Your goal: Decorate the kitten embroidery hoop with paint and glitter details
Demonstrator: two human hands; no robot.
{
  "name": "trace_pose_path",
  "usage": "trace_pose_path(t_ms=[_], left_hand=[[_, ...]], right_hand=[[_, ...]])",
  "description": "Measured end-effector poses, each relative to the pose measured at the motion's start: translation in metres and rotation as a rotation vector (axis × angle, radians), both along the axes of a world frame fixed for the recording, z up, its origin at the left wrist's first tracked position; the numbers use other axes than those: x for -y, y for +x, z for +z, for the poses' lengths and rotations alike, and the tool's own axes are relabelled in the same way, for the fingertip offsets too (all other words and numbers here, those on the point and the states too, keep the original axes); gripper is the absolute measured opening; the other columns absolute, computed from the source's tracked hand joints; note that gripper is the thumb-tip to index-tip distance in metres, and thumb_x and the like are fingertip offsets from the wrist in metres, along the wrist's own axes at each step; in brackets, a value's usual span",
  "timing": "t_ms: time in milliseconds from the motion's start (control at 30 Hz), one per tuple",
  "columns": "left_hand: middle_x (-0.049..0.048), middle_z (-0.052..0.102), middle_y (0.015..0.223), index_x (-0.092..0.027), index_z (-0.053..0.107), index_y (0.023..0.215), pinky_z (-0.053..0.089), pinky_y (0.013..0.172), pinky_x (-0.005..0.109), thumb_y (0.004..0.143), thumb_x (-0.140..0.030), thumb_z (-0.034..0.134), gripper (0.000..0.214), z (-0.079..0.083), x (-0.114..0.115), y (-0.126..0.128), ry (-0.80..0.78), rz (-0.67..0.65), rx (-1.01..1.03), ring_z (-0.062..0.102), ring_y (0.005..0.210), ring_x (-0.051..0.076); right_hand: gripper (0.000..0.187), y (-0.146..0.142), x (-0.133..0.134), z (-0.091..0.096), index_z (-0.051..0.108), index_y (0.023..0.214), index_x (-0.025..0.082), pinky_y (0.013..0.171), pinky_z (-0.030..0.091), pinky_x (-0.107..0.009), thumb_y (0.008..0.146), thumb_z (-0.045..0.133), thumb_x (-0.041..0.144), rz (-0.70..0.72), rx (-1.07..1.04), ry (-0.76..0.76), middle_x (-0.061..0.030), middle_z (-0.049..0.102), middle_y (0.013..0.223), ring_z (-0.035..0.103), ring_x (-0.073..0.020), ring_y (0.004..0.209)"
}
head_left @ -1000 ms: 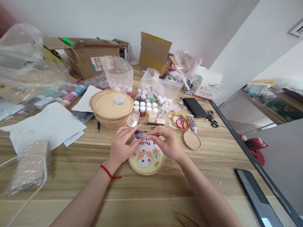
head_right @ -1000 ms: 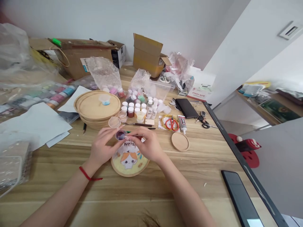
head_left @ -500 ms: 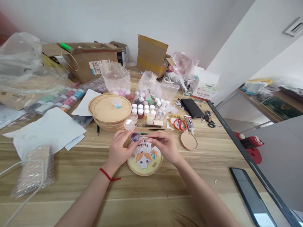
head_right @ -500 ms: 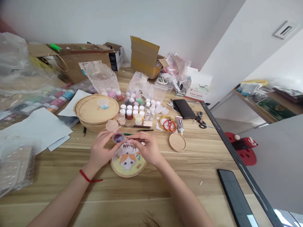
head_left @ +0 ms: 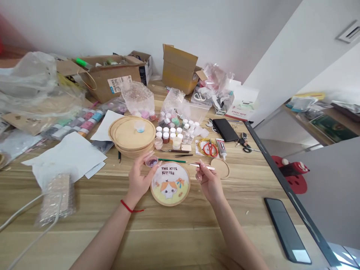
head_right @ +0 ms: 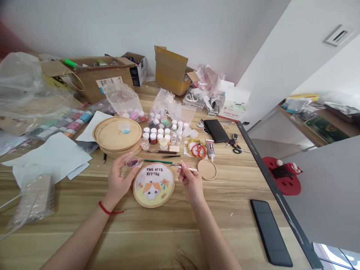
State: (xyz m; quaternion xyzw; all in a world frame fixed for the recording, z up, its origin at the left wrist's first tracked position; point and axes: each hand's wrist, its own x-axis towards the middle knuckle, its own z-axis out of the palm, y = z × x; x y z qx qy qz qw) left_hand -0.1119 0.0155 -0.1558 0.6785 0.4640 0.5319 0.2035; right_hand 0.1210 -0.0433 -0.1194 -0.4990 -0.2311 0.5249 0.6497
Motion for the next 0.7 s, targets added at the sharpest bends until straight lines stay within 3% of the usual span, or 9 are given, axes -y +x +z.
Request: trace_pose_path(t_ms=[100, 333, 700], left_hand=[[0.0127, 0.066, 0.119, -0.018, 0.053, 0.124, 0.055, 0.092, 0.039, 0.09, -0.031, 0.06, 0.037, -0.002, 0.0, -0.004, 0.037, 0.003, 0.002, 0.068, 0.103, 0.02], [0.0067, 0.072, 0.105, -0.021, 0.061, 0.119, 0.055, 0.09, 0.038, 0.094, -0.025, 0.053, 0.026, 0.006, -0.002, -0.014, 0.097, -0.008, -0.117, 0.068, 0.097, 0.018], [0.0077, 0.073, 0.103, -0.019, 0.064, 0.114, 0.057, 0.082, 0.033, 0.09, -0.042, 0.061, 0.033, 0.009, 0.003, -0.017, -0.014, 0.045, -0.102, 0.07, 0.087, 0.018]], right_hand=[[0.032, 0.005, -0.002, 0.0, 0.076, 0.083, 0.017, 0.043, 0.033, -0.022, 0.066, 0.081, 0.044, -0.023, -0.031, -0.001, -0.0002, 0.062, 0.065, 0.041, -0.0067, 0.047], [0.032, 0.006, -0.008, 0.0, 0.075, 0.081, 0.018, 0.043, 0.032, -0.022, 0.064, 0.082, 0.044, -0.014, -0.054, 0.0, 0.0011, 0.06, 0.063, 0.041, -0.0065, 0.046], [0.03, 0.005, -0.005, -0.013, 0.077, 0.083, 0.017, 0.044, 0.034, -0.02, 0.065, 0.084, 0.039, -0.032, -0.067, -0.008, 0.001, 0.063, 0.062, 0.041, -0.0051, 0.047]])
